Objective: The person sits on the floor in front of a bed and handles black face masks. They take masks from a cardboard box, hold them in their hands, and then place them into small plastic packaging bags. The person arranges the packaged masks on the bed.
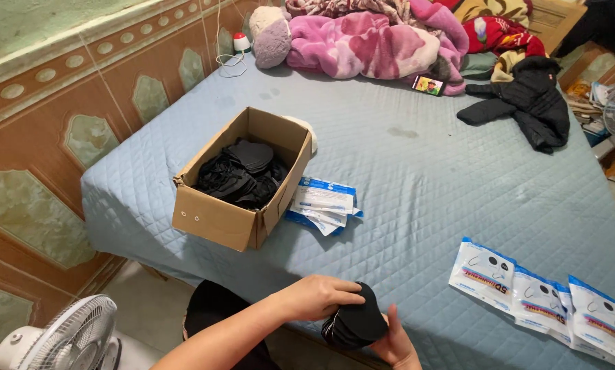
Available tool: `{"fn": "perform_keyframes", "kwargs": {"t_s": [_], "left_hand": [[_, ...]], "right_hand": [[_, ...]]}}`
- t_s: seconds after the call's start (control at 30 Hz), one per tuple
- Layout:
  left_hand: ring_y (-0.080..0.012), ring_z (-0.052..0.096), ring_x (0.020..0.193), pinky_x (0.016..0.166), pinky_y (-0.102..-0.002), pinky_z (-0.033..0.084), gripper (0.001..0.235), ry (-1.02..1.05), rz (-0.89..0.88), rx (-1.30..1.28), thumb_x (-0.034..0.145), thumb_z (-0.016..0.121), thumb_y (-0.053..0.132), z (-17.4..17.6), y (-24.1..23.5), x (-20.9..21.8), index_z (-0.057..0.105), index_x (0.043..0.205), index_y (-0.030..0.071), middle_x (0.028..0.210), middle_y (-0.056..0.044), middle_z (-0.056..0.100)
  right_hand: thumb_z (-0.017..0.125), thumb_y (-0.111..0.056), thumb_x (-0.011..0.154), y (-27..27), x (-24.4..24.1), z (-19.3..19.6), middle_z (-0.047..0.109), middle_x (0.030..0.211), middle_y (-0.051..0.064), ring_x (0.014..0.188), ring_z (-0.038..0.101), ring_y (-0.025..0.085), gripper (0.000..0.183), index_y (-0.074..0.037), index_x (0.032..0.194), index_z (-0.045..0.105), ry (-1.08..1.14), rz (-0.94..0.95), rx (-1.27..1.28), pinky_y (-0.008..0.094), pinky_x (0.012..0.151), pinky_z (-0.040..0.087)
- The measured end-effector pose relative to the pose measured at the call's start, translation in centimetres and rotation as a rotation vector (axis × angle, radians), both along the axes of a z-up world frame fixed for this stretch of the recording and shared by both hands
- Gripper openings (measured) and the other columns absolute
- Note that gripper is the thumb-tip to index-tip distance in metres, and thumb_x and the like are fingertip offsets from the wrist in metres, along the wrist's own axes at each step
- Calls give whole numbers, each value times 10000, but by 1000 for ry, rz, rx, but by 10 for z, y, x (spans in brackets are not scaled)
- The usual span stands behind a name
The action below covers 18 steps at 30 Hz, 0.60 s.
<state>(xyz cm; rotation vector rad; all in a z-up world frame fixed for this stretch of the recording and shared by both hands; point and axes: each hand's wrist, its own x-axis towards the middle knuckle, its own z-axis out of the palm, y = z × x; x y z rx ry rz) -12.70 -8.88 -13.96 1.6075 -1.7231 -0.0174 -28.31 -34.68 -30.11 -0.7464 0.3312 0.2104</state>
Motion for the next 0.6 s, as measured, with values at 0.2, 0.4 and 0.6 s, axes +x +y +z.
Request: {"fn": "perform_keyframes", "kwargs": {"t_s": [0.2, 0.4, 0.6], "left_hand": [[-470, 414, 1436, 1106, -655, 325, 387, -173, 61, 82, 1025, 509, 27, 22, -3, -17, 525, 1400, 120, 1484, -110, 506], [-298, 431, 1461, 1115, -457, 368, 718, 680, 482, 281, 1042, 352, 495, -23, -21, -14, 208, 1640, 124, 1586, -147, 447], [-103, 554, 1305, 1072, -295, 418, 598, 1057, 247, 242, 969, 515, 503, -4, -35, -23, 561, 1457, 161, 1437, 10, 630]], "right_hand": [[775, -160, 837, 11, -16, 19, 693, 1126, 218, 959, 677, 287, 554, 80, 1299, 586, -9, -30, -215, 398, 826, 554], [717, -20, 844, 9, -3, 39, 693, 1284, 233, 1110, 637, 309, 582, 45, 1409, 595, 10, -436, -441, 414, 1023, 479], [828, -138, 812, 2, 7, 43, 758, 1131, 108, 1038, 657, 197, 458, -13, 1240, 722, -18, -493, -827, 334, 927, 516]]}}
